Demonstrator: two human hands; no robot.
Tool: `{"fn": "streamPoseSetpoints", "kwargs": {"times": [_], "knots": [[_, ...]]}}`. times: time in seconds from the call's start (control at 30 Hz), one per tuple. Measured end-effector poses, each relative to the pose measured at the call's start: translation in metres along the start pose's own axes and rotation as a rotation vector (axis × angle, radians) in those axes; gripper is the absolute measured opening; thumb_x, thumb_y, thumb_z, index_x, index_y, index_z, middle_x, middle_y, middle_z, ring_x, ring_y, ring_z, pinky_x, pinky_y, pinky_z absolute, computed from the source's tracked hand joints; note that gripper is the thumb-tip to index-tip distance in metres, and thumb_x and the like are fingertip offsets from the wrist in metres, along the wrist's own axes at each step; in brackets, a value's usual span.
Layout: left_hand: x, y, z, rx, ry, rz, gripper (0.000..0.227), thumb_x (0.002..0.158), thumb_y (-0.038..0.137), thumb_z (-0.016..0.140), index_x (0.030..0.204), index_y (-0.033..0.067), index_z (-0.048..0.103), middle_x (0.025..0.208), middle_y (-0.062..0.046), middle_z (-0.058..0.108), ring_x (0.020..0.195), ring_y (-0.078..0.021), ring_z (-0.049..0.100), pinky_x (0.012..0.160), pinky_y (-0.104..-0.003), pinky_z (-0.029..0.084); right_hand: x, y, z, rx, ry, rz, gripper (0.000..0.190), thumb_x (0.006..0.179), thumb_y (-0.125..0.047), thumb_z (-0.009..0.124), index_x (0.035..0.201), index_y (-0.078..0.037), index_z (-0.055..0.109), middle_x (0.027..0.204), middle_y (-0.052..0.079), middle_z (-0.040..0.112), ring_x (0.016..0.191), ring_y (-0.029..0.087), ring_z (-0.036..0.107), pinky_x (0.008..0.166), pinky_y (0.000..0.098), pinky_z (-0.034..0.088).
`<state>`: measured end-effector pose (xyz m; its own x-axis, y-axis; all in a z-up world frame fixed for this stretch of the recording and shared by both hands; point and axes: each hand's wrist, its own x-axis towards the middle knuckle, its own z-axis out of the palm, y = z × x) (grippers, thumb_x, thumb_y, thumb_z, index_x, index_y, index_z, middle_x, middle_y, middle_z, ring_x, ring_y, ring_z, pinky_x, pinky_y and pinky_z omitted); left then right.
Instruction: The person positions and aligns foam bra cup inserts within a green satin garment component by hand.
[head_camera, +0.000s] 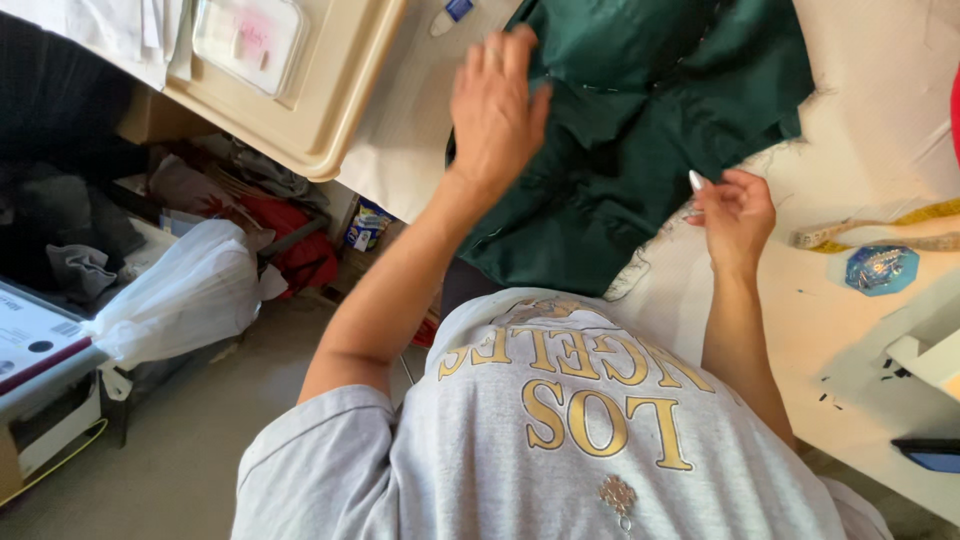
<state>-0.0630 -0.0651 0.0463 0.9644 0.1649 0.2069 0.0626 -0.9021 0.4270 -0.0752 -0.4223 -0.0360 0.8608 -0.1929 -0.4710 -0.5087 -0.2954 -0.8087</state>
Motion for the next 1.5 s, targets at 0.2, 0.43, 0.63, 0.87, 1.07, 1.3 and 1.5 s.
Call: {"fn": "streamPoseSetpoints", "kwargs": {"times": [0.2, 0.43, 0.63, 0.87, 1.07, 1.3, 1.5], "knots": [[-0.088, 0.117, 0.052, -0.156, -0.384, 0.089, 0.068, 0.071, 0.066, 0.077, 0.103, 0.0113, 0.053, 0.097, -0.009, 0.062, 0.092, -0.0307, 0.069, 0.074, -0.044, 0.058, 0.03, 0.026, 0.008, 0.0, -0.003, -0.341, 0.021, 0.1, -0.013, 0.095, 0.097, -0.011, 0.074, 0.077, 0.0, 0.062, 0.067, 0.004, 0.055, 0.057, 0.018, 0.047], [-0.075, 0.123, 0.133, -0.188, -0.528, -0.027, 0.034, 0.084, 0.046, 0.062, 0.098, 0.0161, 0.055, 0.079, -0.003, 0.066, 0.07, -0.0362, 0.074, 0.059, -0.055, 0.056, -0.013, -0.046, 0.041, 0.602, -0.176, -0.155, 0.021, 0.102, -0.018, 0.08, 0.09, -0.01, 0.066, 0.087, 0.003, 0.07, 0.086, 0.013, 0.072, 0.09, 0.0294, 0.067], [-0.07, 0.139, 0.06, -0.359, -0.52, -0.036, 0.028, 0.08, 0.042, 0.063, 0.094, 0.018, 0.057, 0.079, -0.007, 0.073, 0.078, -0.041, 0.077, 0.07, -0.055, 0.061, -0.045, -0.1, 0.047, 0.695, -0.308, 0.21, 0.036, 0.086, -0.05, 0.075, 0.105, -0.019, 0.081, 0.103, 0.002, 0.082, 0.1, 0.02, 0.081, 0.101, 0.0361, 0.068], [-0.075, 0.152, 0.042, -0.628, -0.565, -0.089, 0.041, 0.089, 0.034, 0.059, 0.127, 0.02, 0.058, 0.112, -0.009, 0.074, 0.103, -0.047, 0.073, 0.085, -0.063, 0.06, 0.049, -0.102, 0.033, 0.222, -0.493, 0.007, 0.041, 0.085, -0.046, 0.077, 0.111, -0.014, 0.079, 0.105, 0.006, 0.081, 0.098, 0.024, 0.08, 0.096, 0.0386, 0.065], [-0.084, 0.142, 0.049, -0.978, -0.371, -0.18, 0.023, 0.098, 0.029, 0.062, 0.119, 0.0191, 0.065, 0.112, -0.006, 0.064, 0.117, -0.0314, 0.066, 0.097, -0.049, 0.058, 0.115, -0.122, 0.028, -0.201, -0.618, -0.17, 0.046, 0.085, -0.044, 0.079, 0.116, -0.01, 0.077, 0.106, 0.01, 0.081, 0.096, 0.028, 0.079, 0.091, 0.0406, 0.063], [-0.039, 0.17, -0.059, -1.99, -0.69, -0.738, 0.019, 0.099, 0.037, 0.066, 0.101, 0.019, 0.073, 0.067, 0.005, 0.061, 0.051, -0.0076, 0.051, 0.038, -0.025, 0.03, 0.175, -0.153, 0.026, -0.702, -0.696, -0.357, 0.052, 0.084, -0.04, 0.081, 0.123, -0.005, 0.074, 0.108, 0.015, 0.08, 0.094, 0.033, 0.077, 0.086, 0.0429, 0.06], [-0.012, 0.139, -0.124, -2.358, -0.53, -0.786, 0.032, 0.098, 0.028, 0.077, 0.122, 0.0064, 0.072, 0.098, -0.009, 0.078, 0.08, -0.0188, 0.072, 0.069, -0.031, 0.057, 0.256, -0.147, 0.013, -1.126, -0.7, -0.471, 0.058, 0.084, -0.037, 0.083, 0.128, -0.002, 0.072, 0.11, 0.018, 0.079, 0.093, 0.037, 0.076, 0.081, 0.0448, 0.058]]}}
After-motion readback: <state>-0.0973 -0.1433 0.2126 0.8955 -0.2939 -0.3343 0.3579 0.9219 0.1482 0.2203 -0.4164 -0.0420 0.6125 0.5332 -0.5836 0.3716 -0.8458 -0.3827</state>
